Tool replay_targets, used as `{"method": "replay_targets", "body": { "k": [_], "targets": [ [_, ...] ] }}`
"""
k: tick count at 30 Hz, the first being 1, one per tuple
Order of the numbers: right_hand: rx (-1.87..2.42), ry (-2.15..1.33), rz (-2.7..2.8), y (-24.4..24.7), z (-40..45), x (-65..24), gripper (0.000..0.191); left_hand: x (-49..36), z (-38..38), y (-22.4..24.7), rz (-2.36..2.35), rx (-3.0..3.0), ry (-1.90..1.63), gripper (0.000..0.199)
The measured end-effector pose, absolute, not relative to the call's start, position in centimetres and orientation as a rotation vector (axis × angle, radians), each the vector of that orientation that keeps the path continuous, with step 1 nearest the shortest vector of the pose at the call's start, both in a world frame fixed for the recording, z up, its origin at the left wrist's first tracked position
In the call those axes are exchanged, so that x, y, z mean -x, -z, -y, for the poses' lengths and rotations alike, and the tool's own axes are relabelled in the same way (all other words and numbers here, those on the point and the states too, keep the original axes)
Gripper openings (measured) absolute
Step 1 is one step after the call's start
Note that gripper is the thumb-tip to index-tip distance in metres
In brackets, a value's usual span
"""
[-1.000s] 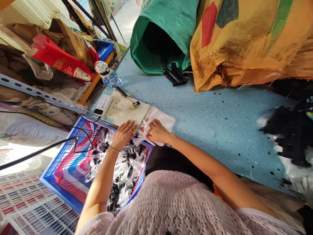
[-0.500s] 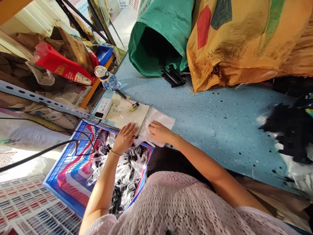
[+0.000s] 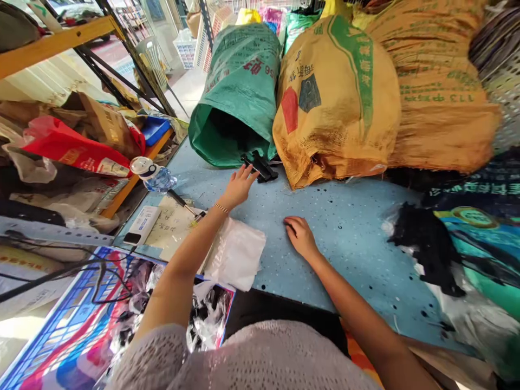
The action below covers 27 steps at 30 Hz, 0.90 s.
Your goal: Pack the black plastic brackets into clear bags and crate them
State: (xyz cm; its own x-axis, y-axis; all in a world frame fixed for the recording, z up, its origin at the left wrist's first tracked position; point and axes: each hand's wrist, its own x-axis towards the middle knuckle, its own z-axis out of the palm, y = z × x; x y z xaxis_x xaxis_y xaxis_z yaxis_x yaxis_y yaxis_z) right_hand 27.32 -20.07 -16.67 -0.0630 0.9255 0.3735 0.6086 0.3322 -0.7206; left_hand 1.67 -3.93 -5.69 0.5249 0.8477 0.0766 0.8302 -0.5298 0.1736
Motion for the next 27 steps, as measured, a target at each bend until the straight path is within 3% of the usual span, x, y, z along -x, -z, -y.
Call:
{"method": "replay_targets", "body": {
  "k": [3,6,10,14,19,25,27],
  "targets": [
    [1.352,-0.518,1.746,16.8,20.5,-27.3,0.027,-6.5,-3.1,6.0,-1.435,-2.747,-0.082,0.078],
    [1.338,-0.568,1.697,16.8,20.7,-27.5,0.027,-8.8,-4.5,7.0,-1.38,-2.722,0.06,0.071],
    [1.428,-0.629,1.474,16.5,20.3,-27.4,0.028,-9.2,1.6,9.7,-1.125,-2.854,-0.056,0.061],
    [1.618,-0.619,1.531,15.1,18.7,-26.7,0.046,-8.7,8.7,11.5,-0.884,-2.906,-0.17,0.058],
    [1.763,-0.764,1.557,13.1,18.2,-28.1,0.034,-7.2,11.2,10.8,-0.989,-2.746,-0.23,0.07],
    [1.5,-0.723,1.526,10.2,27.2,-27.3,0.035,-9.2,19.0,8.9,-1.11,-1.8,-0.821,0.085],
    [1.387,-0.68,1.615,8.8,29.8,-26.8,0.03,-10.3,22.3,8.2,-1.107,-1.498,-0.858,0.08]
  ]
}}
